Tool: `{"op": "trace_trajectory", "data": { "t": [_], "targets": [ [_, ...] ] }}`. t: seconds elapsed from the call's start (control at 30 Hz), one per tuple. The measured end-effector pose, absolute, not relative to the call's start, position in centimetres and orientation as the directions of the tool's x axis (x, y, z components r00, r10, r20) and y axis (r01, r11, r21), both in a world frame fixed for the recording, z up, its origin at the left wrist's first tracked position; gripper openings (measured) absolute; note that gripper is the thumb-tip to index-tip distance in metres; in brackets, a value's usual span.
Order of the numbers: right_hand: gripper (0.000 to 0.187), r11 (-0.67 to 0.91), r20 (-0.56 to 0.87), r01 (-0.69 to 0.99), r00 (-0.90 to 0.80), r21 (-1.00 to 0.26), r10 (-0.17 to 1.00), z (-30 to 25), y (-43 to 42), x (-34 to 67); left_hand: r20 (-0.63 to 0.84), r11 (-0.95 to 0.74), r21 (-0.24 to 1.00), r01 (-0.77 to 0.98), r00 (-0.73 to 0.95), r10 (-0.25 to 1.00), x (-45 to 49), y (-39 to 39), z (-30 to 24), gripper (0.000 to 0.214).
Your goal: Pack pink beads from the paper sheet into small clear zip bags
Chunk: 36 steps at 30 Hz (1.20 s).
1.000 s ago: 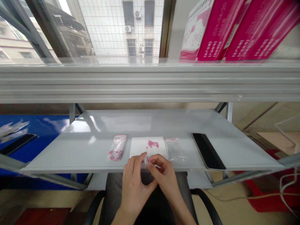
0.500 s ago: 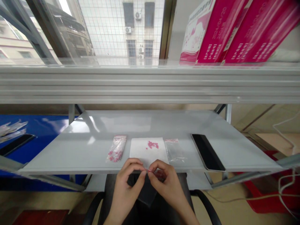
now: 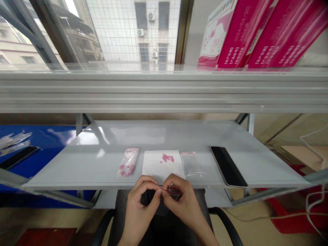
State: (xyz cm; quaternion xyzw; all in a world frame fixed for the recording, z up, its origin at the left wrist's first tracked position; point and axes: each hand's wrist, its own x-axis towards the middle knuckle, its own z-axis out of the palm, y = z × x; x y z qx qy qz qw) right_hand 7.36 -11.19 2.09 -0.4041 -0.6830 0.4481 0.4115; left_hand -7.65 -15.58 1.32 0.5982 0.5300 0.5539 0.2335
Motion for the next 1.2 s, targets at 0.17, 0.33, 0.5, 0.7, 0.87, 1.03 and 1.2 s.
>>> {"op": "trace_trajectory", "data": {
  "t": [0.17, 0.33, 0.5, 0.7, 0.87, 1.03, 1.2],
  "targets": [
    [0.005, 0.239, 0.179, 0.152, -0.329, -0.959, 0.927, 2.1, -11.2, 7.4, 0.408, -0.312, 0.872, 0.377, -0.207, 0.889, -7.8, -15.4, 1.3, 0.012],
    [0.006, 0.215, 0.164, 0.131, -0.321, -0.968, 0.933, 2.4, -11.0, 7.5, 0.409, -0.31, 0.873, 0.377, -0.218, 0.886, -7.9, -15.5, 1.0, 0.012],
    [0.006, 0.238, 0.193, 0.115, -0.307, -0.964, 0.932, 2.2, -10.9, 8.3, 0.394, -0.304, 0.889, 0.342, -0.238, 0.888, -7.6, -15.4, 0.5, 0.011],
    [0.008, 0.256, 0.225, 0.128, -0.218, -0.958, 0.95, 2.1, -10.8, 10.8, 0.408, -0.329, 0.895, 0.3, -0.26, 0.875, -5.6, -14.7, 0.5, 0.012],
    [0.011, 0.214, 0.197, 0.144, -0.124, -0.966, 0.973, 2.2, -10.5, 13.8, 0.403, -0.357, 0.91, 0.213, -0.247, 0.881, -3.2, -13.2, 0.3, 0.01],
    [0.015, 0.184, 0.184, 0.109, -0.003, -0.977, 0.983, 2.1, -9.8, 16.2, 0.383, -0.358, 0.924, 0.136, -0.296, 0.875, -0.8, -11.7, 0.2, 0.009],
    [0.018, 0.172, 0.184, 0.144, 0.073, -0.975, 0.98, 2.6, -7.8, 17.3, 0.38, -0.367, 0.925, 0.101, -0.32, 0.868, 0.8, -9.6, 0.5, 0.009]
  ]
}}
